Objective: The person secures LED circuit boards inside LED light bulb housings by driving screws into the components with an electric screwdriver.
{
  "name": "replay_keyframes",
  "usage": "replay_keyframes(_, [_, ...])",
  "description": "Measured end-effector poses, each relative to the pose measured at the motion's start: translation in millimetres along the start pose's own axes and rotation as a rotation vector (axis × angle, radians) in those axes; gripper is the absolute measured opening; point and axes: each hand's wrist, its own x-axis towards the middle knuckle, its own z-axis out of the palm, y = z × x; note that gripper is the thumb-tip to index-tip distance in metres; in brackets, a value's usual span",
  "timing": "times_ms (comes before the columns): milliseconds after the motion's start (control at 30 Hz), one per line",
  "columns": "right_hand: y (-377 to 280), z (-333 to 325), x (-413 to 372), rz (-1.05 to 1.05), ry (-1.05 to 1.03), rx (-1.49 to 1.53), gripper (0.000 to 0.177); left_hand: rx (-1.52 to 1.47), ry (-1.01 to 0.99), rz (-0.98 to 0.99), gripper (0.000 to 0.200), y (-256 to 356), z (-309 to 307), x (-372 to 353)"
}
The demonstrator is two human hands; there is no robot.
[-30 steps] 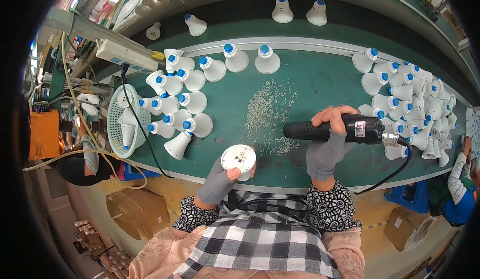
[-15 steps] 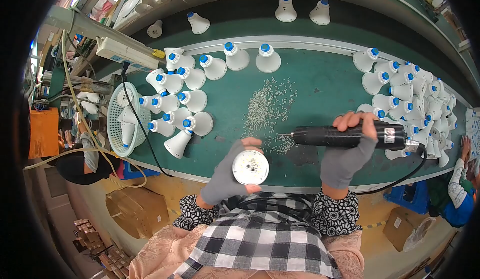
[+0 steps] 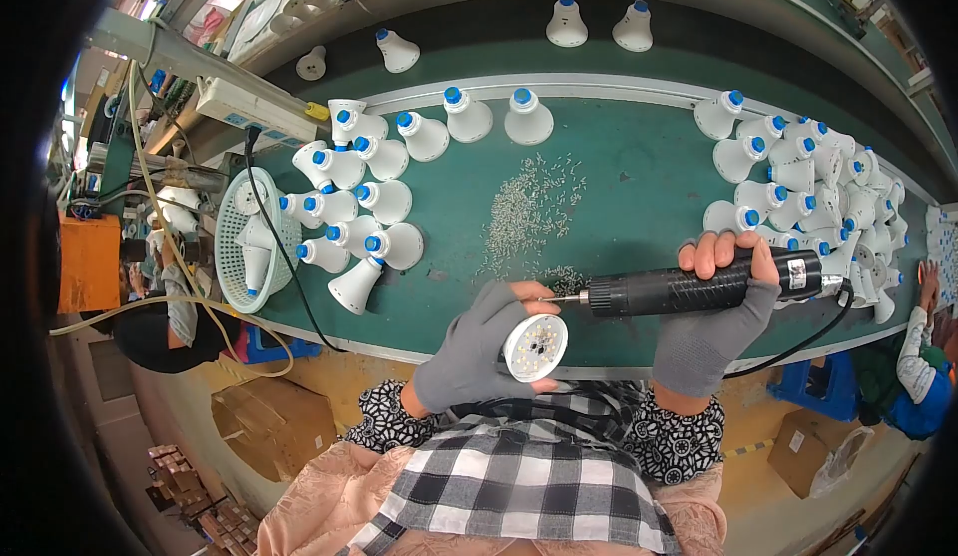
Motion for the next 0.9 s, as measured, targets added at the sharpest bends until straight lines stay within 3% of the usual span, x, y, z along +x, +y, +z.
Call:
replay_keyframes(267, [-2.5, 6.6, -6.6, -0.046, -0.062, -0.047, 0.015, 0.019, 0.003, 0.021, 0.068, 1.4, -0.6, -3.4])
replay_keyframes(500, [-13.0, 8.6, -7.0, -0.010, -0.492, 0.027, 0.027, 0.089, -0.118, 0.069, 0.067, 1.8, -3.0, -3.7])
replay_keyframes(600, [-13.3, 13.2, -7.3, -0.034, -0.547, 0.001, 0.026, -0.010, -0.104, 0.076, 0.067, -2.9, -0.8, -2.7])
replay_keyframes(700, [-15.8, 14.9, -9.4, -0.092, -0.364, 0.034, 0.024, -0.229, -0.100, -0.116, 0.076, 0.9, -7.0, -5.4])
replay_keyframes(800, [-23.3, 16.3, -10.2, -0.109, -0.271, 0.059, 0.022, -0.799, -0.057, -0.459, 0.085, -9.1, -1.5, -14.2])
replay_keyframes(900, [-27.1, 18.4, -15.6, -0.127, -0.243, 0.053, 0.021, -1.142, 0.015, -0.496, 0.086, -18.6, 9.2, -19.8])
